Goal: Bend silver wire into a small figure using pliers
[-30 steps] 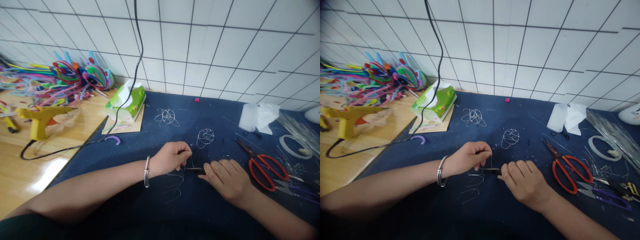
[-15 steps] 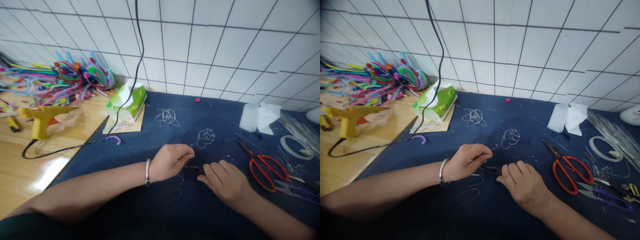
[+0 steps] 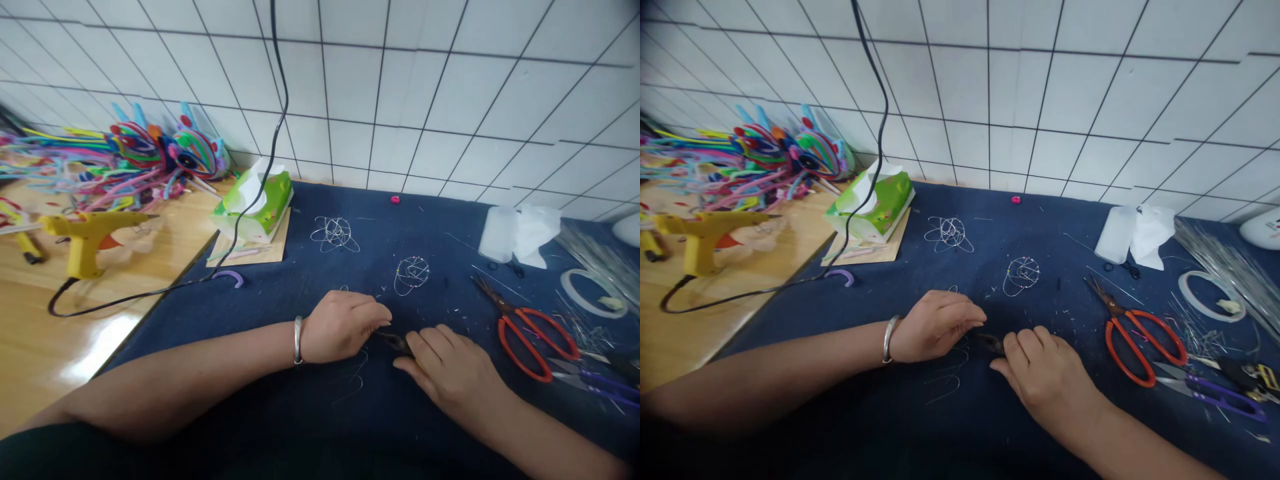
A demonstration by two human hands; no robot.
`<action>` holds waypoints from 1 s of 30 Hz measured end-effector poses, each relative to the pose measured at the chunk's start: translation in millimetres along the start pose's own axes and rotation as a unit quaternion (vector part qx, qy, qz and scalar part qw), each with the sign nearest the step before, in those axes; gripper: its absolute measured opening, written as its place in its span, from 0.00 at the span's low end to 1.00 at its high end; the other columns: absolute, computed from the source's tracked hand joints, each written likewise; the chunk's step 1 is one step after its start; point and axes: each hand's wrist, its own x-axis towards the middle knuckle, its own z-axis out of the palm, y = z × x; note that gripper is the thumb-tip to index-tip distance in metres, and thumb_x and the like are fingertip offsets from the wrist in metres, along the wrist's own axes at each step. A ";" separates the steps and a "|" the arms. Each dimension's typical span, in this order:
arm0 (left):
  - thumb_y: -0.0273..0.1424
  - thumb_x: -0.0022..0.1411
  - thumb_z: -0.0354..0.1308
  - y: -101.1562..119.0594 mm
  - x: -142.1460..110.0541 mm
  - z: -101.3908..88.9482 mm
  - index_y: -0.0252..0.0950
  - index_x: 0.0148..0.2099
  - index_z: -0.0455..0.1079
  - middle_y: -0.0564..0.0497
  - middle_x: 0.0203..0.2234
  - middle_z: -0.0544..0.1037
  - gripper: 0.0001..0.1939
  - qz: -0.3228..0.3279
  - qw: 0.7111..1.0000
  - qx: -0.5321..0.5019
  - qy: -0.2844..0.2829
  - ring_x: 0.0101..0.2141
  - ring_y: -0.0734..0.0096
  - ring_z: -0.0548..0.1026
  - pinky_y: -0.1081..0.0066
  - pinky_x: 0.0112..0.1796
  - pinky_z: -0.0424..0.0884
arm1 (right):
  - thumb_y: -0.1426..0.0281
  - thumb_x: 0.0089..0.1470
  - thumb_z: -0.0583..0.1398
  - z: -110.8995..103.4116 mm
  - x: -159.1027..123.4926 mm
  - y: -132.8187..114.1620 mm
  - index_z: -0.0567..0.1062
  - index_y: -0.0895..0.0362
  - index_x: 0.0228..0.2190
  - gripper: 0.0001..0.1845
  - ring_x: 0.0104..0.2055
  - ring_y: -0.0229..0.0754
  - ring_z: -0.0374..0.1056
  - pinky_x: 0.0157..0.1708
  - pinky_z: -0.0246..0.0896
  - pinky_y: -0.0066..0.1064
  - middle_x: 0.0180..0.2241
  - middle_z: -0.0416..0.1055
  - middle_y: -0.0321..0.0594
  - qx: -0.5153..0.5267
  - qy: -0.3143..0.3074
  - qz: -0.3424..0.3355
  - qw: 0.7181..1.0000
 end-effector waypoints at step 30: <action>0.23 0.60 0.45 -1.2 -0.5 2.2 0.35 0.39 0.64 0.53 0.27 0.73 0.08 0.006 0.999 -0.007 -0.050 0.28 0.76 0.71 0.75 0.29 0.67 | 0.61 0.55 0.51 3.5 -0.8 1.8 0.66 0.56 0.28 0.12 0.29 0.37 0.59 0.26 0.53 0.29 0.26 0.62 0.37 0.126 -0.097 0.063 0.985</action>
